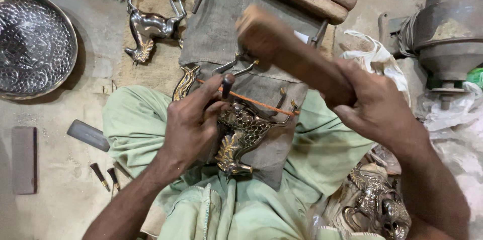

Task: The person sits on the floor and uses a hammer and chisel to emboss a decorative pattern onto a metal animal figurine. The person repeatedly strikes the chisel with the hammer to create a textured surface on the figurine's body.

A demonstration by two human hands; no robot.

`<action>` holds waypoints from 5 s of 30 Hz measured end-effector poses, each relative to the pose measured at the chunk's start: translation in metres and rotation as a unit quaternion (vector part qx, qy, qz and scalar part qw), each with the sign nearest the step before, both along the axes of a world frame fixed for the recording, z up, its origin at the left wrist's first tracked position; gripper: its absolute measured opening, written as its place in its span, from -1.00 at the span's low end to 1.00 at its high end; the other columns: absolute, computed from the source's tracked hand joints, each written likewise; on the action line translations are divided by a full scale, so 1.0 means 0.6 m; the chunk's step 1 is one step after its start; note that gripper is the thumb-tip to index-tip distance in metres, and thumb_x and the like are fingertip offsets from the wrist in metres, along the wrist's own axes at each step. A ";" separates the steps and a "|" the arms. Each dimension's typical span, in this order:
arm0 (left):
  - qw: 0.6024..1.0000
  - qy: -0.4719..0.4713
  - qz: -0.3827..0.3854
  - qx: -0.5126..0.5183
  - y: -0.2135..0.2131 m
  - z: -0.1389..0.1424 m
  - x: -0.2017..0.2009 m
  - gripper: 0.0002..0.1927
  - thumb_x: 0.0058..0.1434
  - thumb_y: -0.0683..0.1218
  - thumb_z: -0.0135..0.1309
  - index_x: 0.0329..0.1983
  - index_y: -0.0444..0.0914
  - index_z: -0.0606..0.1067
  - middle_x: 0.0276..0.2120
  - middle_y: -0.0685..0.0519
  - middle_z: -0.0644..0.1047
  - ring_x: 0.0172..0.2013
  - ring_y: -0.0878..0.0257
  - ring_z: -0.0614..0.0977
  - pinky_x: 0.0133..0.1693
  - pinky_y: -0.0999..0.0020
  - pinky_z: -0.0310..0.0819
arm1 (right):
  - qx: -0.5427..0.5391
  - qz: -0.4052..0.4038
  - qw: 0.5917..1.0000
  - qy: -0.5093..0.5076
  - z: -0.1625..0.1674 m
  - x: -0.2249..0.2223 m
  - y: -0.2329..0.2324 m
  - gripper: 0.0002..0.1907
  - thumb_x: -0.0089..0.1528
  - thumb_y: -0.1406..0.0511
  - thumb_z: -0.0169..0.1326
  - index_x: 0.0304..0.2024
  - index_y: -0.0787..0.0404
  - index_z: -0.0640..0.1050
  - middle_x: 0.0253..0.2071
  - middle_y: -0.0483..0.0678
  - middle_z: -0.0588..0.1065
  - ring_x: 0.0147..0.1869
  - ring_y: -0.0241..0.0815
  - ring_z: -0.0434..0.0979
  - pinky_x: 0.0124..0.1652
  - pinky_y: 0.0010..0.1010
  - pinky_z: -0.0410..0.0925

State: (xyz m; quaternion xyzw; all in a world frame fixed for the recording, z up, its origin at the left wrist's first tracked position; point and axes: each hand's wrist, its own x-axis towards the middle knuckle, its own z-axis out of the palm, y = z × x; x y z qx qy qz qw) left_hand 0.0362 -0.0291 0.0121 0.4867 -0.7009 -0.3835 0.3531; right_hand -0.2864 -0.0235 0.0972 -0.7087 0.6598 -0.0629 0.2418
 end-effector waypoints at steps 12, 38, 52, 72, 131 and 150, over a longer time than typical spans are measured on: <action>0.969 -0.118 -0.215 0.025 -0.075 0.033 0.004 -0.33 0.13 -0.27 0.20 0.33 -0.01 0.41 -0.43 -0.07 0.65 -0.47 0.09 0.69 -0.38 0.09 0.57 | 0.003 -0.215 0.970 -0.113 -0.115 0.019 0.123 -0.37 0.15 0.19 0.34 0.19 0.24 0.40 -0.38 0.10 0.58 -0.34 -0.15 0.58 -0.28 -0.33 0.46; 0.877 -0.204 -0.429 0.067 -0.145 0.082 -0.030 -0.41 0.19 -0.22 0.06 0.29 0.09 0.43 -0.46 0.01 0.67 -0.56 0.19 0.67 -0.49 0.07 0.53 | -0.175 -0.234 0.945 -0.149 -0.274 0.075 0.270 -0.44 0.14 0.31 0.35 0.15 0.26 0.45 -0.20 0.08 0.60 -0.19 -0.17 0.65 -0.19 -0.36 0.48; 0.875 -0.240 -0.405 0.110 -0.143 0.065 -0.025 -0.34 0.24 -0.23 0.02 0.40 0.13 0.38 -0.47 0.02 0.67 -0.59 0.20 0.65 -0.53 0.10 0.57 | -0.144 -0.232 0.951 -0.143 -0.252 0.044 0.238 -0.43 0.12 0.31 0.33 0.16 0.25 0.46 -0.27 0.02 0.60 -0.27 -0.24 0.63 -0.25 -0.40 0.48; 0.978 0.096 0.183 0.032 0.034 -0.012 -0.028 -0.40 0.30 -0.32 0.21 0.34 -0.29 0.22 -0.26 -0.02 0.64 -0.27 0.35 0.69 -0.33 0.53 0.51 | -0.267 0.197 0.928 0.168 0.005 0.040 -0.090 -0.31 0.03 0.32 0.35 0.26 0.08 0.58 -0.15 0.02 0.60 -0.17 0.01 0.60 -0.20 -0.12 0.43; 0.892 -0.206 -0.401 0.023 -0.137 0.054 -0.038 -0.39 0.19 -0.22 0.09 0.33 0.02 0.42 -0.49 -0.05 0.66 -0.59 0.21 0.61 -0.48 0.11 0.52 | -0.112 -0.245 0.941 -0.204 -0.237 0.064 0.242 -0.47 0.15 0.33 0.29 0.08 0.27 0.35 -0.34 0.06 0.53 -0.31 -0.16 0.58 -0.29 -0.34 0.45; 0.846 -0.223 -0.475 0.094 -0.170 0.079 -0.059 -0.33 0.10 -0.32 0.02 0.30 0.03 0.40 -0.40 0.03 0.66 -0.46 0.21 0.67 -0.41 0.08 0.55 | -0.145 -0.277 0.937 -0.158 -0.341 0.070 0.323 -0.45 0.16 0.34 0.28 0.16 0.29 0.40 -0.25 0.12 0.60 -0.24 -0.14 0.67 -0.22 -0.34 0.49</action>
